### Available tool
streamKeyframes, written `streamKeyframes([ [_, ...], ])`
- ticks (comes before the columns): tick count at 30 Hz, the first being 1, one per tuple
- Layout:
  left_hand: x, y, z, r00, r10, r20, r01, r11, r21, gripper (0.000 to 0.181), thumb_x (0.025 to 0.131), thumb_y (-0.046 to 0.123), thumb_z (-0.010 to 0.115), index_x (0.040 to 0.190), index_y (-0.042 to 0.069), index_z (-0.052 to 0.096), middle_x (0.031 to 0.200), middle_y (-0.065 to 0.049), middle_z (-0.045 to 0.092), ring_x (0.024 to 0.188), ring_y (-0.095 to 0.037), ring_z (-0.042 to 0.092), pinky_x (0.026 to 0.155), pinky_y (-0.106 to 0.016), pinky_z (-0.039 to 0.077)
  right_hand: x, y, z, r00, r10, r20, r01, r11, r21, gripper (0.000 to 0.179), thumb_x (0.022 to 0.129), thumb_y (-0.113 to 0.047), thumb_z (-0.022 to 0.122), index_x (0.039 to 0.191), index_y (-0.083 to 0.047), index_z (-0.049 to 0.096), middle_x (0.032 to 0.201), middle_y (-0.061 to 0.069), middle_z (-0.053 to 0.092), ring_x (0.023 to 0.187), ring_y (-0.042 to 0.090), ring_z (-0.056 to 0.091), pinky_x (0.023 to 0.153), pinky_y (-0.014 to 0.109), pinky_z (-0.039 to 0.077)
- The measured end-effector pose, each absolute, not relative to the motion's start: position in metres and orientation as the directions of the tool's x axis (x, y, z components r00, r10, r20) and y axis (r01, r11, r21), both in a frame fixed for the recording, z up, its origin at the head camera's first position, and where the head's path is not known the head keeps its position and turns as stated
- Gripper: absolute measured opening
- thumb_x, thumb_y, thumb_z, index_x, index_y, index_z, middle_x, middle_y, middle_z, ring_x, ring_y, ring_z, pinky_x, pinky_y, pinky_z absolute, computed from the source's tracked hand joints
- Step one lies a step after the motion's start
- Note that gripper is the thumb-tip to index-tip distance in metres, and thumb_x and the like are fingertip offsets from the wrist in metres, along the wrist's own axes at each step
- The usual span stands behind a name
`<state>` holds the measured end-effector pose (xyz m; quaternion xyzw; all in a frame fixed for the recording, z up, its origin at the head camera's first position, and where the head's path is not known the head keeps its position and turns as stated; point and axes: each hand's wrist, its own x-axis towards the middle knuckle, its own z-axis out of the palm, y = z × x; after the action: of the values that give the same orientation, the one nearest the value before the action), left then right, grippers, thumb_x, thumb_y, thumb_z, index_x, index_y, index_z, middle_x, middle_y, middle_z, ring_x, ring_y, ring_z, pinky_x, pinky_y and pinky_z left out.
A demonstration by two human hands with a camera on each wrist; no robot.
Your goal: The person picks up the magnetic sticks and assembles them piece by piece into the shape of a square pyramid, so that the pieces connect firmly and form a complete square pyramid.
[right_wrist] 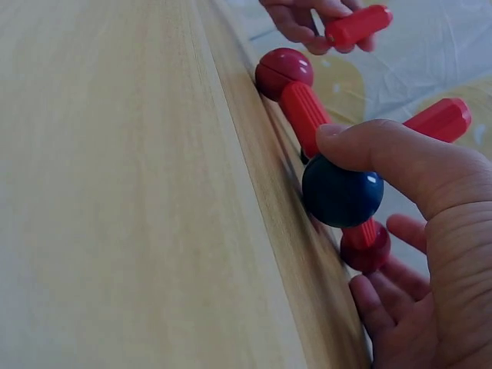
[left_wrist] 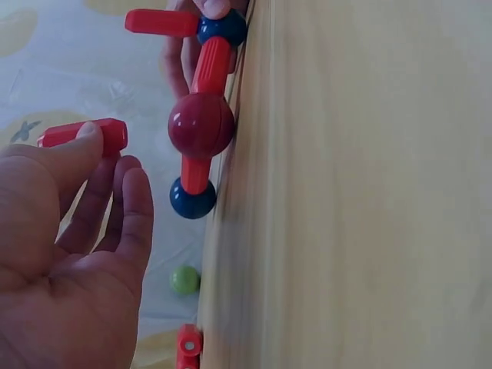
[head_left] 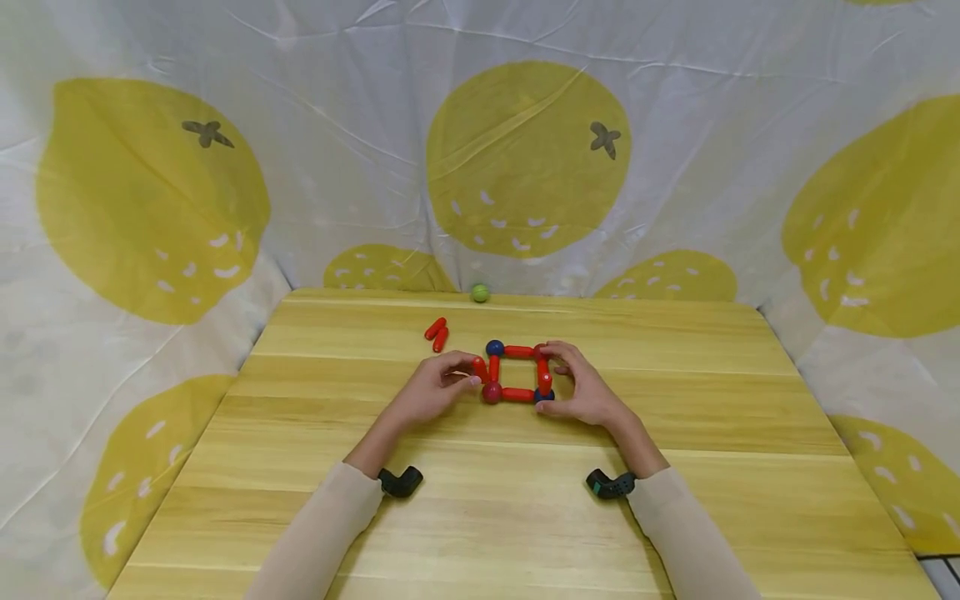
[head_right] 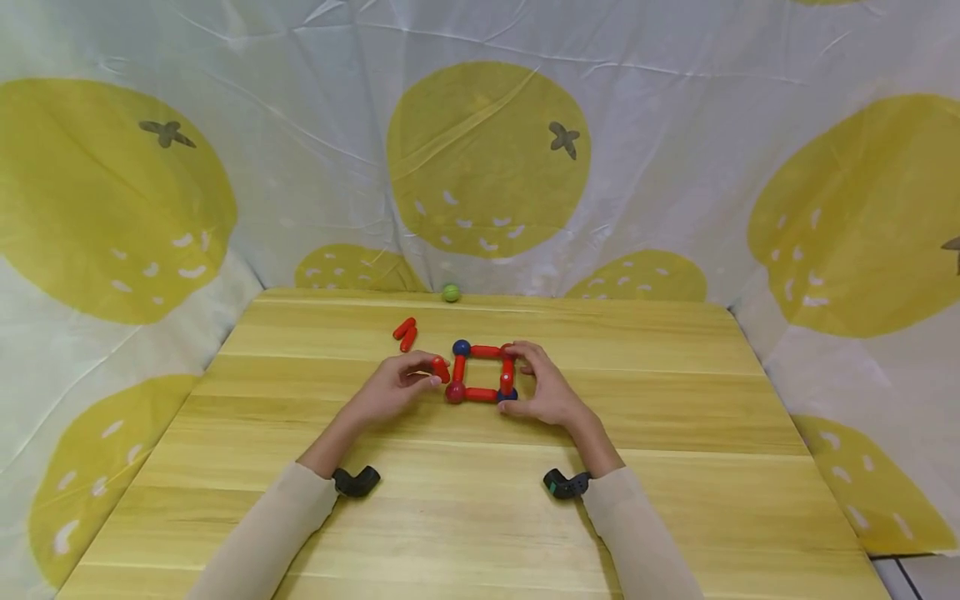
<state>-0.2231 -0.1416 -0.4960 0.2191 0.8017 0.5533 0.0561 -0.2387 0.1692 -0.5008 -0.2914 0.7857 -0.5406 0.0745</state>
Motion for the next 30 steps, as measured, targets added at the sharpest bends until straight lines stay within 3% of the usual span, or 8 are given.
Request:
streamKeyframes([
  [6, -0.224, -0.133, -0.501, -0.875, 0.449, 0.179, 0.339, 0.308, 0.889, 0.028, 0.099, 0.008, 0.068, 0.127, 0.005, 0.07, 0.122, -0.01, 0.07, 0.114, -0.025, 0.069, 0.098, -0.03, 0.058, -0.247, 0.171, -0.52, -0.82, -0.532, 0.214, -0.397, 0.257, -0.881, 0.093, 0.074, -0.002, 0.091, 0.152, 0.005, 0.04, 0.163, 0.025, 0.028, 0.144, 0.046, 0.037, 0.116, 0.066, 0.034],
  [13, -0.224, -0.13, -0.504, -0.853, 0.49, 0.18, 0.377, 0.339, 0.862, 0.028, 0.101, 0.011, 0.066, 0.129, 0.007, 0.07, 0.122, -0.007, 0.068, 0.115, -0.022, 0.067, 0.099, -0.033, 0.058, -0.254, 0.173, -0.532, -0.839, -0.508, 0.195, -0.384, 0.301, -0.873, 0.095, 0.072, -0.013, 0.095, 0.152, -0.009, 0.043, 0.164, 0.016, 0.026, 0.144, 0.038, 0.041, 0.117, 0.059, 0.039],
  [19, -0.225, -0.132, -0.506, -0.85, 0.489, 0.193, 0.385, 0.328, 0.863, 0.032, 0.1, 0.005, 0.066, 0.132, 0.009, 0.068, 0.123, -0.008, 0.067, 0.113, -0.024, 0.067, 0.099, -0.035, 0.058, -0.254, 0.174, -0.53, -0.868, -0.467, 0.171, -0.367, 0.37, -0.853, 0.085, 0.073, -0.027, 0.096, 0.142, -0.01, 0.049, 0.143, 0.012, 0.047, 0.13, 0.032, 0.053, 0.114, 0.053, 0.044],
  [23, -0.226, -0.134, -0.506, -0.866, 0.444, 0.229, 0.406, 0.359, 0.841, 0.037, 0.098, 0.002, 0.067, 0.134, 0.009, 0.065, 0.128, -0.014, 0.064, 0.111, -0.028, 0.065, 0.097, -0.039, 0.059, -0.255, 0.175, -0.531, -0.868, -0.464, 0.176, -0.374, 0.379, -0.846, 0.074, 0.077, -0.022, 0.093, 0.138, -0.009, 0.053, 0.135, 0.01, 0.058, 0.123, 0.027, 0.057, 0.112, 0.05, 0.047],
  [30, -0.23, -0.137, -0.506, -0.904, 0.37, 0.213, 0.38, 0.467, 0.798, 0.048, 0.097, 0.005, 0.07, 0.144, 0.007, 0.057, 0.143, -0.015, 0.054, 0.124, -0.037, 0.06, 0.105, -0.047, 0.054, -0.254, 0.176, -0.527, -0.869, -0.467, 0.164, -0.365, 0.381, -0.85, 0.06, 0.083, -0.01, 0.086, 0.135, -0.009, 0.057, 0.135, 0.01, 0.059, 0.121, 0.028, 0.06, 0.11, 0.045, 0.048],
])
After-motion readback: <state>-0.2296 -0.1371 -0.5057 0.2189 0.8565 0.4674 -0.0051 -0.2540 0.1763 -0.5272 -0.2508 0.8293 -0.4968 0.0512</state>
